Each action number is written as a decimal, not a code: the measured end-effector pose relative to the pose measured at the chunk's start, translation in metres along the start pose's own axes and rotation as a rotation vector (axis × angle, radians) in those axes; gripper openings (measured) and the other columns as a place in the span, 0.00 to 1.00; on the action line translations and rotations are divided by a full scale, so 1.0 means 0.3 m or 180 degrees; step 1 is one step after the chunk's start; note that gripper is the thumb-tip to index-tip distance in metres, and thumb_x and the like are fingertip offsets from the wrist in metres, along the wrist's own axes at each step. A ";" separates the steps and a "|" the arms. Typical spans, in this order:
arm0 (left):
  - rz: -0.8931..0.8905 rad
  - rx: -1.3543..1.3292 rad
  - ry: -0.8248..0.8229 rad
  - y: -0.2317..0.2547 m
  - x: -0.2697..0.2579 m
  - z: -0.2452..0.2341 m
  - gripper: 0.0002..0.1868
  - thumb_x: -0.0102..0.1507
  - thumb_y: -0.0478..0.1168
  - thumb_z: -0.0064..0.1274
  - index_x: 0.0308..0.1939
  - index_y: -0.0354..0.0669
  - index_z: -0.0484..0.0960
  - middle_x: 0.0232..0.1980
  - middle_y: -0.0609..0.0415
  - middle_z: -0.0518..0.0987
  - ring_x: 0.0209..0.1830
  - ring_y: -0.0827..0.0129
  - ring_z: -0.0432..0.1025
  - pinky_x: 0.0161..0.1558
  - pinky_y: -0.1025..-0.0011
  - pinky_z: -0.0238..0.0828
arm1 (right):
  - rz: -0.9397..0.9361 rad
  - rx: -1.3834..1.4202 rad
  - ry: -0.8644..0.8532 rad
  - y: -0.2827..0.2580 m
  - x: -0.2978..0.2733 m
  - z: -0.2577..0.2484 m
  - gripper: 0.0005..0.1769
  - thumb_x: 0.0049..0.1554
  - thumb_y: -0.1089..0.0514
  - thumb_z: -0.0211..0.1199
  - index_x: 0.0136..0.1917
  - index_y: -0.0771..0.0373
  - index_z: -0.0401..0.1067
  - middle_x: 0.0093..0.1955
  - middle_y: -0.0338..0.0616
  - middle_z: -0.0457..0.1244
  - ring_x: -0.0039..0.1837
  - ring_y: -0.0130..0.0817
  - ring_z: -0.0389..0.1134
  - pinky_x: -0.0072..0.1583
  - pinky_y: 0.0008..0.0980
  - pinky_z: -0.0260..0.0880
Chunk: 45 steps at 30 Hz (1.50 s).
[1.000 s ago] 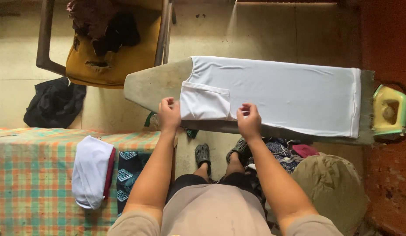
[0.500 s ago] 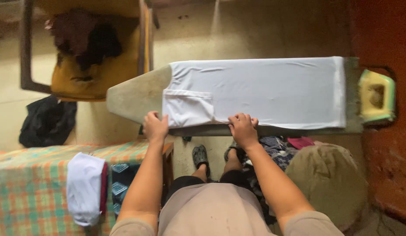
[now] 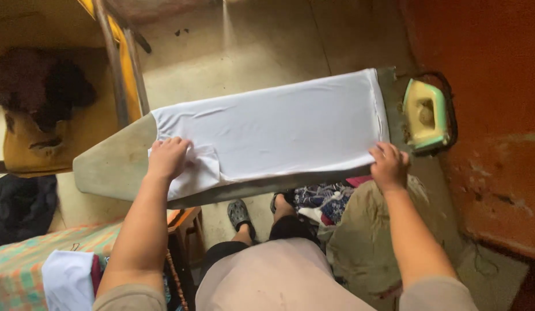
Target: Iron and fold a white shirt on an ironing board.
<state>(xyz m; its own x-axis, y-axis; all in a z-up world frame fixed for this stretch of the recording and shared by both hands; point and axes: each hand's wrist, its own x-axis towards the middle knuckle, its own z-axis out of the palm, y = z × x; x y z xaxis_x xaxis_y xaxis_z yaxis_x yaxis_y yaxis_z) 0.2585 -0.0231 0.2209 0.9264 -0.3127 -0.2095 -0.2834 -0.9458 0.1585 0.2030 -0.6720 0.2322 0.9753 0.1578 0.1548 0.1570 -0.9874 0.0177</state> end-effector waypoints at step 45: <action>0.0127 -0.0664 0.0394 0.421 -0.847 -0.176 0.21 0.61 0.39 0.54 0.58 0.57 0.81 0.29 0.55 0.78 0.28 0.57 0.75 0.31 0.59 0.71 | -0.0431 0.0722 0.0513 0.121 -0.284 -0.162 0.14 0.57 0.70 0.61 0.53 0.57 0.80 0.54 0.44 0.67 0.63 0.46 0.69 0.64 0.45 0.68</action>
<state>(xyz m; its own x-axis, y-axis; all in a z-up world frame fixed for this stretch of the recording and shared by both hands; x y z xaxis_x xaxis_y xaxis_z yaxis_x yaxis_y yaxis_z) 0.0005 -0.0585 0.3452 0.9424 -0.3244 -0.0813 -0.2751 -0.8904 0.3627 0.1179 -0.7216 0.2677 0.9087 0.2667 0.3211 0.3321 -0.9279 -0.1694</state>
